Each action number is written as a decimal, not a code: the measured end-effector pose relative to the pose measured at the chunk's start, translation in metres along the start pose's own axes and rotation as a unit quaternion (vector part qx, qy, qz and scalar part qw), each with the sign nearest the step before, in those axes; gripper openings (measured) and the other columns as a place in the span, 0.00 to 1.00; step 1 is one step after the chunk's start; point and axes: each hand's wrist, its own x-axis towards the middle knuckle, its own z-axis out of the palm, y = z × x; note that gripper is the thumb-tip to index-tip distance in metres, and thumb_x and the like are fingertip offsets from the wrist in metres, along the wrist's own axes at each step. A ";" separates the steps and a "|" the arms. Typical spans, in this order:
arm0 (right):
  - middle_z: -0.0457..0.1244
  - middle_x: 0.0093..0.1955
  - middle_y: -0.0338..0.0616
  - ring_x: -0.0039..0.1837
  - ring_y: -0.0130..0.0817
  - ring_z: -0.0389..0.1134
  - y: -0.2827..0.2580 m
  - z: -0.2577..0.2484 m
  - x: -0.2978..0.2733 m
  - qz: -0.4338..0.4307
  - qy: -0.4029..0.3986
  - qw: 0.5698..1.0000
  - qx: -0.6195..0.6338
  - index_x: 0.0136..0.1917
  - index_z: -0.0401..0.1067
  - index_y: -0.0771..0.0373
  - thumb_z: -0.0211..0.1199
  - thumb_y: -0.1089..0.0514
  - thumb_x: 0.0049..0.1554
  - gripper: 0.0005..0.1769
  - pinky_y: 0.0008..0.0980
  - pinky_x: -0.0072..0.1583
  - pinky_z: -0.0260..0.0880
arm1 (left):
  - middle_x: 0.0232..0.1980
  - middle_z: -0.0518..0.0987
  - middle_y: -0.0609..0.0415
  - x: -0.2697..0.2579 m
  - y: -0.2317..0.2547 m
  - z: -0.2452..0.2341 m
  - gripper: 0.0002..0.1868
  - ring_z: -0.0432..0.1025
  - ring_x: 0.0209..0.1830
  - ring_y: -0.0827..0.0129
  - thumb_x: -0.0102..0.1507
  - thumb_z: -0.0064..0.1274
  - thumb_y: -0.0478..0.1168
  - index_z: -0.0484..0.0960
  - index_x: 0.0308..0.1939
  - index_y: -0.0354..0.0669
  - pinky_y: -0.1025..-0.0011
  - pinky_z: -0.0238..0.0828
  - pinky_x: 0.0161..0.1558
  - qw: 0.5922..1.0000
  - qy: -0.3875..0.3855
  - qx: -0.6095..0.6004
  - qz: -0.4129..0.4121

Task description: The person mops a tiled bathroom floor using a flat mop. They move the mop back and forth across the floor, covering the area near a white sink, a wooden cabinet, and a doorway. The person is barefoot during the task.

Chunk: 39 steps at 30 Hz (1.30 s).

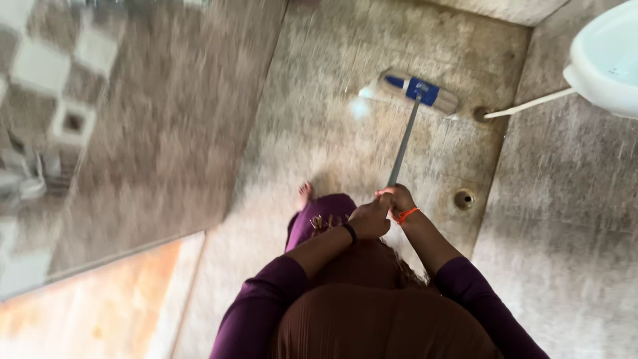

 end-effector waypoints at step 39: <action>0.64 0.45 0.53 0.45 0.44 0.69 0.348 0.228 -0.189 0.315 -0.060 0.943 -0.090 0.46 0.65 0.73 0.55 0.68 0.57 0.05 0.47 0.53 0.75 | 0.29 0.80 0.37 -0.580 0.068 0.098 0.19 0.76 0.31 0.39 0.61 0.48 0.41 0.67 0.55 0.42 0.43 0.69 0.34 0.951 0.200 -0.014 -0.237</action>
